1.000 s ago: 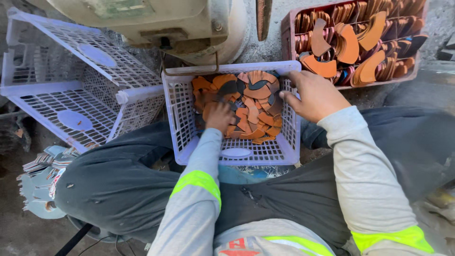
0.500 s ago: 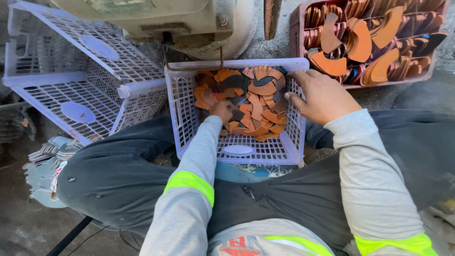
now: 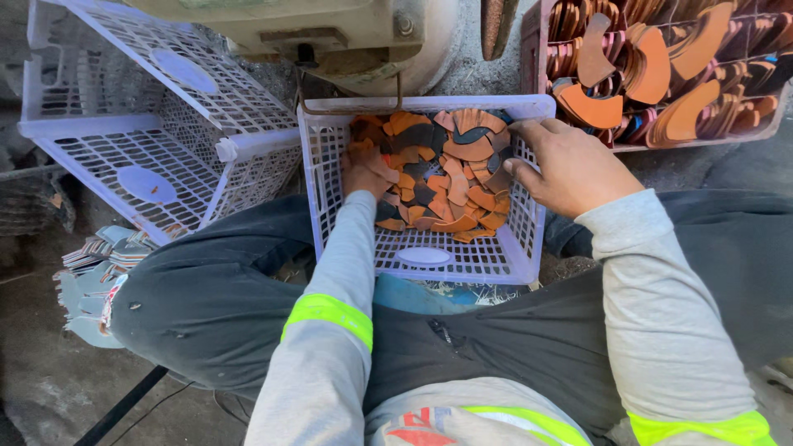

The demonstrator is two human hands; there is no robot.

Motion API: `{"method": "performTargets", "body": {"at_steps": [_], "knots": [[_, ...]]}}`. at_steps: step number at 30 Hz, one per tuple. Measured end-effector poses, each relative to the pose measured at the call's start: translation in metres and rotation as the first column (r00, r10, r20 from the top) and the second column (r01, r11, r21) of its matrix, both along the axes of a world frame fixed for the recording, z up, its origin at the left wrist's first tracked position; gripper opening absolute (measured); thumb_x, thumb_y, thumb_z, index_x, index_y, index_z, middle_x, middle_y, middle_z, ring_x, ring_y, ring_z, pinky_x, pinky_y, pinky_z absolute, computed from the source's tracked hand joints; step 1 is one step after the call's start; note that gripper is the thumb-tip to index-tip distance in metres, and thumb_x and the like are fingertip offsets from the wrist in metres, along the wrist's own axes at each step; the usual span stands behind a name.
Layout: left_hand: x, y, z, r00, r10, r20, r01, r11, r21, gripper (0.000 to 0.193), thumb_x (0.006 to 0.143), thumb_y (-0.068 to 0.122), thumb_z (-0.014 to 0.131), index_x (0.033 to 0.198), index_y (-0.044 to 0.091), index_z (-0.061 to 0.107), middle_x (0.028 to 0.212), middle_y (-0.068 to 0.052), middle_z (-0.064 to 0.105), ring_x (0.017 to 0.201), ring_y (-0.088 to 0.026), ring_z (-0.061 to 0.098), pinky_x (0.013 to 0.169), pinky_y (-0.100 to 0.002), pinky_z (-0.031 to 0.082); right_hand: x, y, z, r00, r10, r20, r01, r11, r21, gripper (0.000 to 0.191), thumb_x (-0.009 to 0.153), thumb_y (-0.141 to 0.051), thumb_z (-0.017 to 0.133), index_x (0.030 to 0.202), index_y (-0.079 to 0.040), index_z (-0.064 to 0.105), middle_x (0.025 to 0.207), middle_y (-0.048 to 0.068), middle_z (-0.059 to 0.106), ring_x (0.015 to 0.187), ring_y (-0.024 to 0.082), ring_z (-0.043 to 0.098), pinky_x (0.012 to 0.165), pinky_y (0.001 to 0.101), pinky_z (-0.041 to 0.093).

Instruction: The person sits on the floor and sorts orange brake pads from a white basket into a red basket. They pick up individual pads, inspect them, and place them into the red basket.

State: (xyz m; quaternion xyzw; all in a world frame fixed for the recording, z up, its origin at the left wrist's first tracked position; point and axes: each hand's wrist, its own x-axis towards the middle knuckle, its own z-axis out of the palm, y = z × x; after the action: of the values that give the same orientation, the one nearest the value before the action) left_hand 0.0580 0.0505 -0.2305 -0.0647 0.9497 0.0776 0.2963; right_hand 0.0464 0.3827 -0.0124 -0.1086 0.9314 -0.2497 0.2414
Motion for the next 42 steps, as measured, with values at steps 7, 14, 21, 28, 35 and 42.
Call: {"method": "performTargets", "body": {"at_steps": [7, 14, 21, 28, 35, 42], "knots": [[0.024, 0.059, 0.021, 0.885, -0.126, 0.448, -0.039, 0.940, 0.340, 0.063, 0.091, 0.006, 0.053, 0.150, 0.028, 0.052, 0.159, -0.009, 0.044, 0.130, -0.048, 0.045, 0.111, -0.059, 0.038, 0.000, -0.001, -0.003, 1.000, 0.002, -0.003, -0.002, 1.000, -0.003, 0.050, 0.096, -0.033, 0.066, 0.134, -0.002, 0.060, 0.118, 0.025, 0.066, 0.106, 0.044, 0.066, 0.088, 0.0517, 0.053], [0.025, 0.031, -0.006, 0.943, 0.230, 0.242, -0.310, 0.873, 0.377, 0.021, 0.093, 0.013, 0.066, 0.109, 0.013, 0.080, 0.120, -0.014, 0.075, 0.107, -0.030, 0.071, 0.095, -0.041, 0.057, -0.004, -0.002, 0.000, 0.999, -0.015, 0.048, 0.014, 1.000, 0.013, 0.052, 0.096, -0.033, 0.064, 0.137, -0.002, 0.057, 0.118, 0.025, 0.066, 0.105, 0.043, 0.066, 0.087, 0.0515, 0.053], [-0.020, -0.002, 0.007, 0.919, 0.377, -0.120, -0.322, 0.889, 0.325, 0.031, 0.096, 0.020, 0.058, 0.123, 0.016, 0.073, 0.122, -0.019, 0.072, 0.112, -0.039, 0.068, 0.097, -0.048, 0.055, -0.006, -0.005, -0.005, 0.999, -0.009, 0.031, 0.008, 1.000, 0.013, 0.051, 0.096, -0.034, 0.065, 0.136, -0.004, 0.059, 0.119, 0.025, 0.066, 0.105, 0.044, 0.066, 0.088, 0.0524, 0.053], [-0.033, 0.068, 0.005, 0.976, -0.056, -0.213, 0.052, 0.998, -0.024, 0.047, 0.084, 0.027, 0.072, 0.126, 0.011, 0.059, 0.142, -0.017, 0.051, 0.127, -0.041, 0.053, 0.099, -0.056, 0.046, -0.007, -0.012, -0.027, 0.994, -0.020, 0.109, 0.016, 0.999, 0.036, 0.049, 0.093, -0.033, 0.065, 0.134, -0.007, 0.060, 0.116, 0.025, 0.067, 0.104, 0.044, 0.066, 0.090, 0.0522, 0.053], [-0.016, 0.064, 0.007, 0.969, -0.165, 0.186, 0.097, 0.939, 0.330, 0.027, 0.096, 0.018, 0.069, 0.118, 0.004, 0.064, 0.120, -0.016, 0.069, 0.111, -0.035, 0.066, 0.096, -0.050, 0.054, -0.007, -0.024, -0.056, 0.995, 0.039, 0.095, -0.036, 0.999, -0.026, 0.053, 0.089, -0.029, 0.071, 0.133, -0.003, 0.059, 0.114, 0.026, 0.066, 0.107, 0.045, 0.064, 0.092, 0.0519, 0.052], [-0.073, 0.073, 0.061, 0.940, -0.323, 0.113, -0.012, 0.300, 0.954, 0.022, 0.090, 0.019, 0.080, 0.104, 0.004, 0.072, 0.095, -0.004, 0.075, 0.090, -0.015, 0.069, 0.086, -0.034, 0.058, -0.004, -0.041, -0.056, 0.995, -0.041, 0.096, 0.056, 0.986, -0.154, 0.045, 0.089, -0.022, 0.069, 0.128, 0.000, 0.063, 0.099, 0.028, 0.070, 0.094, 0.046, 0.068, 0.083, 0.0536, 0.053]]}}
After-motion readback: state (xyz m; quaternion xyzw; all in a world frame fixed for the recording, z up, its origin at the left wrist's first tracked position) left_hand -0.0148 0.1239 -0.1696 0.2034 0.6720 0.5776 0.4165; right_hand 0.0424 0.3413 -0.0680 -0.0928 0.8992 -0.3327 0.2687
